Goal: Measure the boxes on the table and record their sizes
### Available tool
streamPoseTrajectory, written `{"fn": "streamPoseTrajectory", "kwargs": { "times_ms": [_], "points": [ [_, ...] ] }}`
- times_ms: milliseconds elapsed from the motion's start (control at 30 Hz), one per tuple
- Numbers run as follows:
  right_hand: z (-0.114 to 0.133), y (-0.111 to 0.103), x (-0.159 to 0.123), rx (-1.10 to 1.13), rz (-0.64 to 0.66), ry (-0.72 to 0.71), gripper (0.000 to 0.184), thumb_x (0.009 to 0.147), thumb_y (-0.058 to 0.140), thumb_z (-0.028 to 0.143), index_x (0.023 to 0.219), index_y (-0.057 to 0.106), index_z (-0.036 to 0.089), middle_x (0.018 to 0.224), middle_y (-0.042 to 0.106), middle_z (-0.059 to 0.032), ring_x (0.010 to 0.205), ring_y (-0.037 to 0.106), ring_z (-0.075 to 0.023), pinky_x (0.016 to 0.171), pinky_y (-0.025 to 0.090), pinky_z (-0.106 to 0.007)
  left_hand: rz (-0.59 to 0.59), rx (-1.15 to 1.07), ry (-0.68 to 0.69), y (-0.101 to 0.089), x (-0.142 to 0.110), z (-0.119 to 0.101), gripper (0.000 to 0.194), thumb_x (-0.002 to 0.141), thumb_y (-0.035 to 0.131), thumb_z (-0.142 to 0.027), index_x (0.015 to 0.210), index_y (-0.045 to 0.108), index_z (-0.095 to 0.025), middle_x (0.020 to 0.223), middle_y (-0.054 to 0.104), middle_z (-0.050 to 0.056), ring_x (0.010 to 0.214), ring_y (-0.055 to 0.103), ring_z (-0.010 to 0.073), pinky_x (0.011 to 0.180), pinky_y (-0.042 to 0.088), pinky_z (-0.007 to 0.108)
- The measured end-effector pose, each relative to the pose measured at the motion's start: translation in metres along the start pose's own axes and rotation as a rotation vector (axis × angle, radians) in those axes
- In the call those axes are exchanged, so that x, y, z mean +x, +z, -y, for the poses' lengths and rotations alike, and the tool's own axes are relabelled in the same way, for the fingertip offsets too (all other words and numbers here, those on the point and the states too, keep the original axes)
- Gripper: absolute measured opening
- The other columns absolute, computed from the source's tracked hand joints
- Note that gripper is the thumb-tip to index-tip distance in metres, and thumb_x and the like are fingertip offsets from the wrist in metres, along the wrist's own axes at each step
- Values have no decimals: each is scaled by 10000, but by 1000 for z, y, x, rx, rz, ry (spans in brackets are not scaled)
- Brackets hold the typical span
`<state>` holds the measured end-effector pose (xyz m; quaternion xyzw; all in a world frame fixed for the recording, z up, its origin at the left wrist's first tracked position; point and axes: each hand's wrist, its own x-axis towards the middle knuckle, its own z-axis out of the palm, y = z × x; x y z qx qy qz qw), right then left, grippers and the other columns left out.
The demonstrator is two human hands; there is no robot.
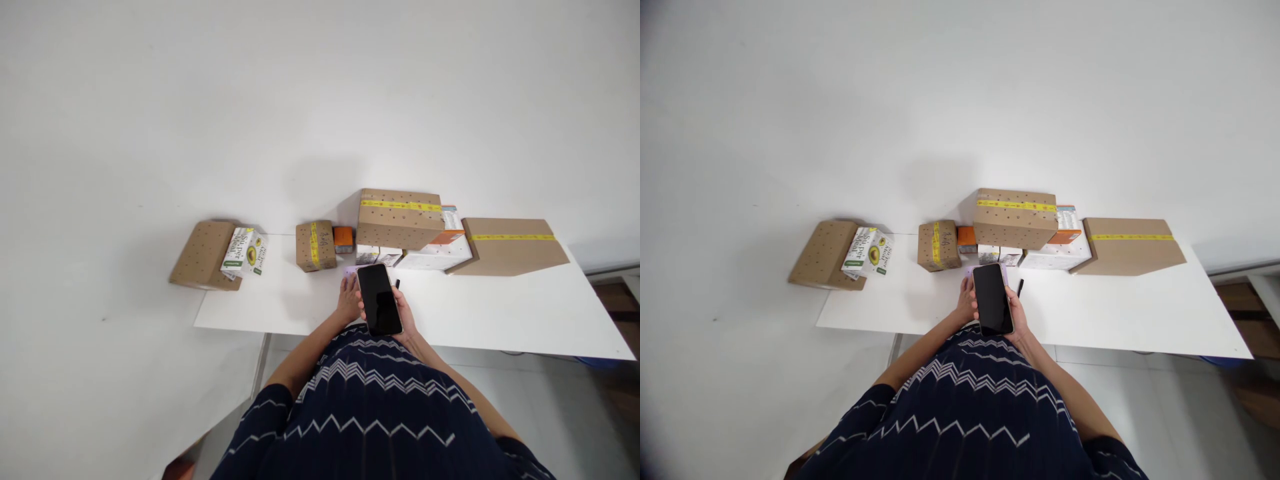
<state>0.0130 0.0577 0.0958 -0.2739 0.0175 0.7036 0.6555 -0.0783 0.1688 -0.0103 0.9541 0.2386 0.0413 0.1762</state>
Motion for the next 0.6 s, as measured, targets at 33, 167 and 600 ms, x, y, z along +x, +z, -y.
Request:
{"fn": "streamPoseTrajectory", "kwargs": {
  "times_ms": [33,167,600],
  "points": [
    [0,-1,0,-3,0,-4,541,872,368,524,1236,526,156,1005,692,-110,832,666,-234,715,551,-392,0,-1,1,1,0,0,594,815,496,-323,1400,406,-272,1454,393,75,1373,249,315,1110,189,506],
    [0,-4,1,-30,-23,-3,564,857,379,553,1237,527,162,996,694,-109,855,667,-241,730,545,-394,-13,-9,-9,5,0,1,572,837,457,-316,1402,406,-237,1457,388,96,1374,250,319,1112,177,510],
    [9,-10,-2,-37,-74,-56,552,855,360,552,1210,542,171,997,699,-102,889,663,-255,767,533,-419,12,32,-4,7,0,1,522,810,498,-318,1323,501,-222,1473,362,74,1386,219,315,1126,120,502]
  ]
}}
